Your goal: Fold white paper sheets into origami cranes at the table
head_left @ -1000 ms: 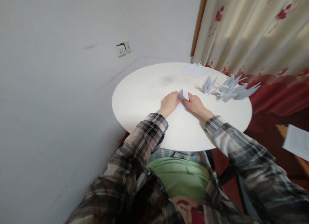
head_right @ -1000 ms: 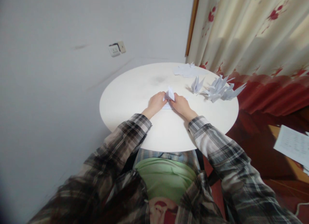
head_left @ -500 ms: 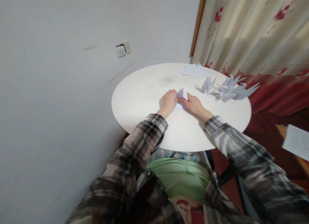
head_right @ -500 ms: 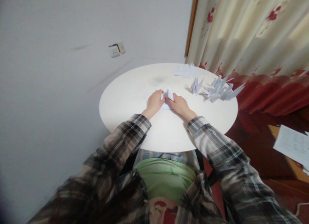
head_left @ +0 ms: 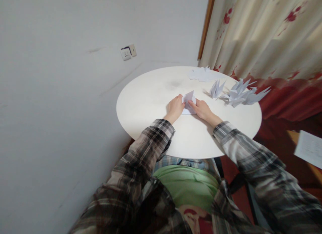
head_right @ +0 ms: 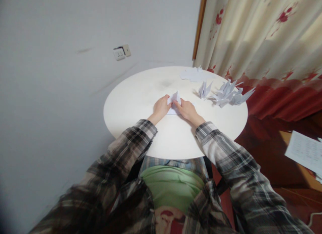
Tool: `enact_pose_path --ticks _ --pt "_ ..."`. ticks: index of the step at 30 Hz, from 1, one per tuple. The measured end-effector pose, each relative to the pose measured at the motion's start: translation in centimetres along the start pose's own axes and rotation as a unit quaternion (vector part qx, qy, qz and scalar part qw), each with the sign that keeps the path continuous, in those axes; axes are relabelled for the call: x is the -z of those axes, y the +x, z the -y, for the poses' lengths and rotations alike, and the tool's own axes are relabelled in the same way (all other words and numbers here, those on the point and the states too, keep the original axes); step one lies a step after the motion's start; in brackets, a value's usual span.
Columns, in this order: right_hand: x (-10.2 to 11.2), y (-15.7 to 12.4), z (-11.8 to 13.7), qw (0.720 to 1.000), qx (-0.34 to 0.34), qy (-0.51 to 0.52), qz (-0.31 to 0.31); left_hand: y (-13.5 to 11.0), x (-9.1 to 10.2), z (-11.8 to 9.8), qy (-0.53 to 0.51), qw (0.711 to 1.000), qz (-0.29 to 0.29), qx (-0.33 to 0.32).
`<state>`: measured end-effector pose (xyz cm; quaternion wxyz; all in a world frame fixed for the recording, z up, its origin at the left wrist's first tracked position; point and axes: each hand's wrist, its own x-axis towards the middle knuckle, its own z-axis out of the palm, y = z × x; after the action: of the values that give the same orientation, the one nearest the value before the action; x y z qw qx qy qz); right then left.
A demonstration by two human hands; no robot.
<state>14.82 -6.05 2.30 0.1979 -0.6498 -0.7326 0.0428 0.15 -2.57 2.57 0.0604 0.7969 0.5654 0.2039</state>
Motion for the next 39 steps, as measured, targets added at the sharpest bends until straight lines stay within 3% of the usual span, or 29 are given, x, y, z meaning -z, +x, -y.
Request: enact_pose_path --ticks 5,11,28,39 --pt "-0.17 0.16 -0.21 1.000 0.027 -0.013 -0.004 -0.09 0.03 -0.18 0.007 1.000 -0.016 -0.013" --pt "-0.18 0.18 -0.04 1.000 0.013 -0.013 0.007 -0.16 0.10 -0.49 0.019 0.997 -0.064 -0.047" --pt "-0.09 0.18 0.04 0.999 0.023 -0.019 0.017 0.04 -0.60 -0.17 0.008 0.999 0.000 -0.046" --pt "-0.12 0.19 -0.03 0.999 0.027 -0.012 0.017 0.09 -0.11 -0.31 -0.022 0.998 -0.034 -0.057"
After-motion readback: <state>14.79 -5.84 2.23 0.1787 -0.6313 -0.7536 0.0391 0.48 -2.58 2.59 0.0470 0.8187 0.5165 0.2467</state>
